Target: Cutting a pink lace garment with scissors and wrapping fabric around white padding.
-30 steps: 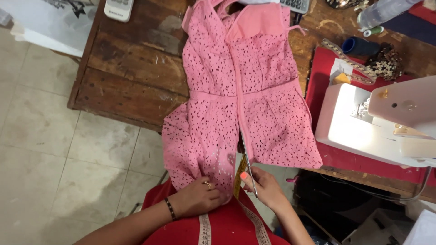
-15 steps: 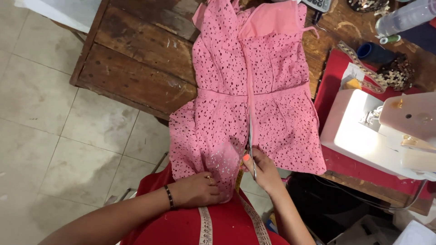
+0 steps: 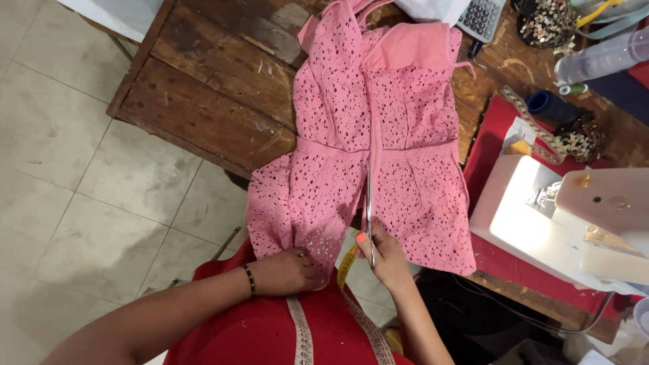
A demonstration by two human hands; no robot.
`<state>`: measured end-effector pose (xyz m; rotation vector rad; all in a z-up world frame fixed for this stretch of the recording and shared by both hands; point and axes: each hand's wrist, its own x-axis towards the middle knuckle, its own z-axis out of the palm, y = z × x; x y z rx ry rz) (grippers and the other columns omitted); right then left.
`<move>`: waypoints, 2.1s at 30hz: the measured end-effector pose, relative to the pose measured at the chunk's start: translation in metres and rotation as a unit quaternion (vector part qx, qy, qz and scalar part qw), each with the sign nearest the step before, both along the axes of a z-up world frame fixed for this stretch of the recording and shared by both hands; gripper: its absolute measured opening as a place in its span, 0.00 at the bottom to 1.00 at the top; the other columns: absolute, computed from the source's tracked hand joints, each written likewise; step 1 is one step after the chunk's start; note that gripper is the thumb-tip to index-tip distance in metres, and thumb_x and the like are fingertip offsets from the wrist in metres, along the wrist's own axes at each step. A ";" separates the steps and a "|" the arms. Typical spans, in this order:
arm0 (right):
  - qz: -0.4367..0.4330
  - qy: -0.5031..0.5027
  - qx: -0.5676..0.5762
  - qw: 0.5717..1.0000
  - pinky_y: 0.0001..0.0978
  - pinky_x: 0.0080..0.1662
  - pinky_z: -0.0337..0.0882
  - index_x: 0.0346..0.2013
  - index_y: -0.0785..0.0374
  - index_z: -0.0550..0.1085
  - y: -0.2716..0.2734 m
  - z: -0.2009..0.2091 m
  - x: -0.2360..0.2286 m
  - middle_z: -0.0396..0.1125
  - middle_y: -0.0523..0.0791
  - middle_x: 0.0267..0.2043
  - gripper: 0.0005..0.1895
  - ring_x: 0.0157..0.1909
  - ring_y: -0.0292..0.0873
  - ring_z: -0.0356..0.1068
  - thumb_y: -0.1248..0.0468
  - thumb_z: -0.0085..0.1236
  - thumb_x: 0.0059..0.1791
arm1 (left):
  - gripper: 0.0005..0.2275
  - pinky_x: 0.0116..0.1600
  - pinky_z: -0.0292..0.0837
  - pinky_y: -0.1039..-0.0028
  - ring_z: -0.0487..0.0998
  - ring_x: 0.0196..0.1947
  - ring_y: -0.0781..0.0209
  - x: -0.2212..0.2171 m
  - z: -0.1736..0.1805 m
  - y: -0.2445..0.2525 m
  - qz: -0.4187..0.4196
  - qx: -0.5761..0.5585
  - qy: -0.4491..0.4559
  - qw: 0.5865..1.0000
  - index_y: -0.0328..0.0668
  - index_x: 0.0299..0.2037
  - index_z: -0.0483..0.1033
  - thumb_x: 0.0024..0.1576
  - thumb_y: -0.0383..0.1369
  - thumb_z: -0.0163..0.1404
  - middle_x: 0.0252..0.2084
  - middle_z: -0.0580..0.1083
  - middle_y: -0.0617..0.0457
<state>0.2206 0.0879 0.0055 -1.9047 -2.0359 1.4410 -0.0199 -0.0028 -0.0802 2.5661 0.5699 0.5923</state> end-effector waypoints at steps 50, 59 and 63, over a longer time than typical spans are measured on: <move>-0.069 -0.003 -0.008 0.998 0.44 0.42 0.71 0.33 0.62 0.75 0.040 0.036 -0.047 0.72 0.55 0.25 0.32 0.32 0.57 0.75 0.33 0.53 0.49 | 0.08 0.43 0.73 0.59 0.80 0.34 0.59 0.020 -0.054 0.003 0.094 0.013 0.018 0.995 0.61 0.42 0.79 0.57 0.32 0.51 0.38 0.78 0.63; -0.095 0.062 -0.084 0.990 0.41 0.34 0.72 0.30 0.67 0.75 0.036 0.038 -0.028 0.71 0.57 0.27 0.35 0.31 0.54 0.74 0.34 0.49 0.48 | 0.06 0.41 0.73 0.61 0.79 0.35 0.58 0.010 -0.038 0.019 0.102 -0.045 0.061 0.992 0.56 0.43 0.79 0.58 0.34 0.50 0.38 0.78 0.59; 0.023 0.037 -0.119 0.992 0.47 0.72 0.64 0.56 0.57 0.74 0.044 0.061 -0.027 0.73 0.40 0.15 0.45 0.31 0.44 0.85 0.29 0.35 0.43 | 0.07 0.39 0.74 0.72 0.77 0.29 0.64 -0.014 0.056 0.069 0.054 -0.288 0.096 0.951 0.52 0.37 0.79 0.62 0.39 0.48 0.32 0.77 0.57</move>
